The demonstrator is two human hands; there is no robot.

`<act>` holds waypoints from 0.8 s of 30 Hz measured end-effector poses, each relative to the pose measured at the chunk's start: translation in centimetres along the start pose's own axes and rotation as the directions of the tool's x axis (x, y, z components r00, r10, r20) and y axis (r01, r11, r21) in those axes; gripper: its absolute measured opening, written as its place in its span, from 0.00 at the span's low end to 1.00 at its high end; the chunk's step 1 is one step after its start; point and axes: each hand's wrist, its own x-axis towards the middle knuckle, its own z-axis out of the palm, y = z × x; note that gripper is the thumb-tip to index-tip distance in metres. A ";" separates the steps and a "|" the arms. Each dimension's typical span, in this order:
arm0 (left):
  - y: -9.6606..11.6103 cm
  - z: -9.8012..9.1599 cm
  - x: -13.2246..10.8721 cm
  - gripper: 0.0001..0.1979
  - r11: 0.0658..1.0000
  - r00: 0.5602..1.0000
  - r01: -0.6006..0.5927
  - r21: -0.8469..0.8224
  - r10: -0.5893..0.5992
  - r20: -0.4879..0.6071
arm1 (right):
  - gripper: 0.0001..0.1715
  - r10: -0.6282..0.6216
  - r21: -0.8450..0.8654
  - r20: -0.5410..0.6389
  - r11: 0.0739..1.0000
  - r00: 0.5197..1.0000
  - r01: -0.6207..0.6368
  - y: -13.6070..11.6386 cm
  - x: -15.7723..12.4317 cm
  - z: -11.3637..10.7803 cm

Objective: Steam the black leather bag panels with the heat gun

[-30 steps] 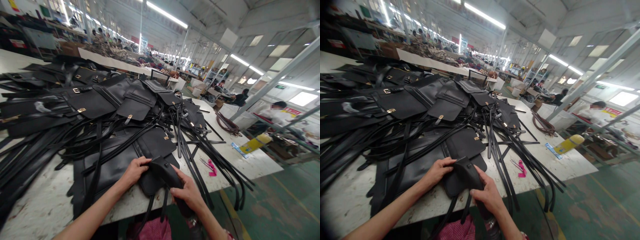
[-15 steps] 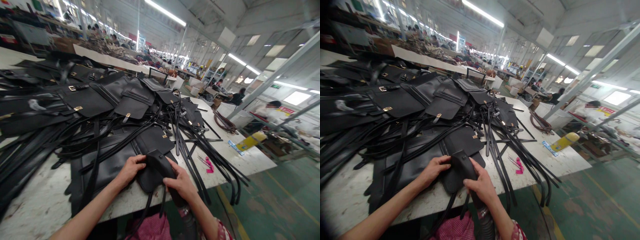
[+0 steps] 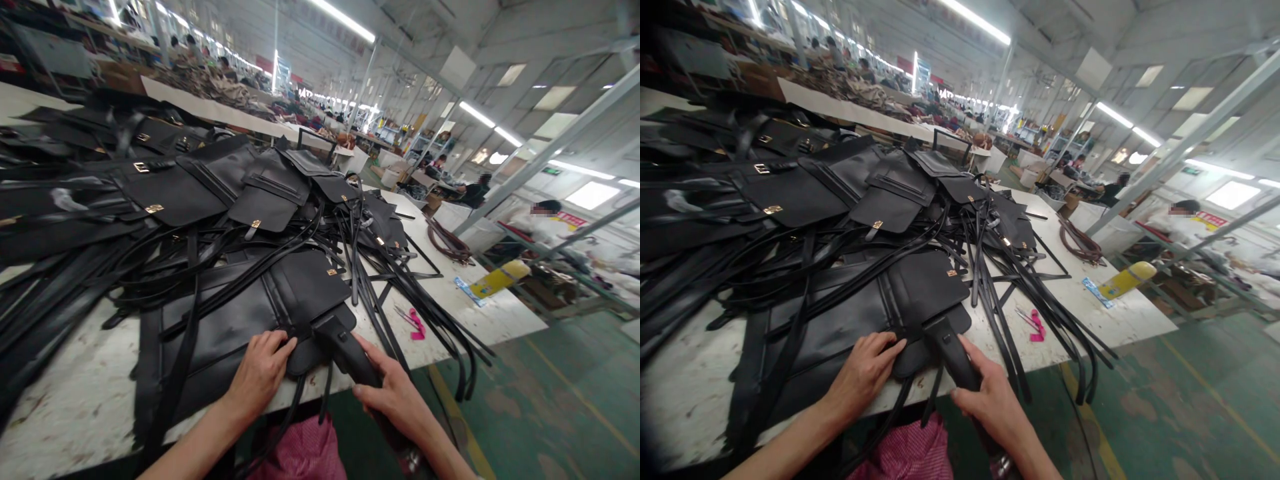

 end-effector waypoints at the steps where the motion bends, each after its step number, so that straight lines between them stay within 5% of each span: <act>1: 0.0 0.0 -0.4 0.16 1.000 1.000 -0.021 0.022 0.021 -0.023 | 0.42 -0.002 -0.012 0.017 1.000 1.000 0.002 0.1 -0.1 0.2; 9: 0.2 0.1 -0.9 0.16 0.994 0.997 -0.072 0.084 0.074 -0.016 | 0.42 -0.067 -0.227 0.070 0.971 0.995 0.081 -1.2 1.9 2.4; 16: 0.4 0.4 -1.7 0.15 0.991 0.995 -0.096 0.093 0.097 -0.008 | 0.41 -0.116 -0.679 0.177 0.705 0.977 0.206 -4.8 4.4 5.0; 20: 0.3 0.6 -1.9 0.16 0.994 0.997 -0.073 0.083 0.074 -0.013 | 0.40 -0.185 -0.718 0.197 0.642 0.963 0.270 -6.2 7.6 6.6; 24: 0.6 0.3 -2.1 0.17 0.996 0.999 -0.053 0.069 0.054 -0.006 | 0.40 -0.294 -0.662 0.063 0.703 0.954 0.260 -7.0 8.7 7.1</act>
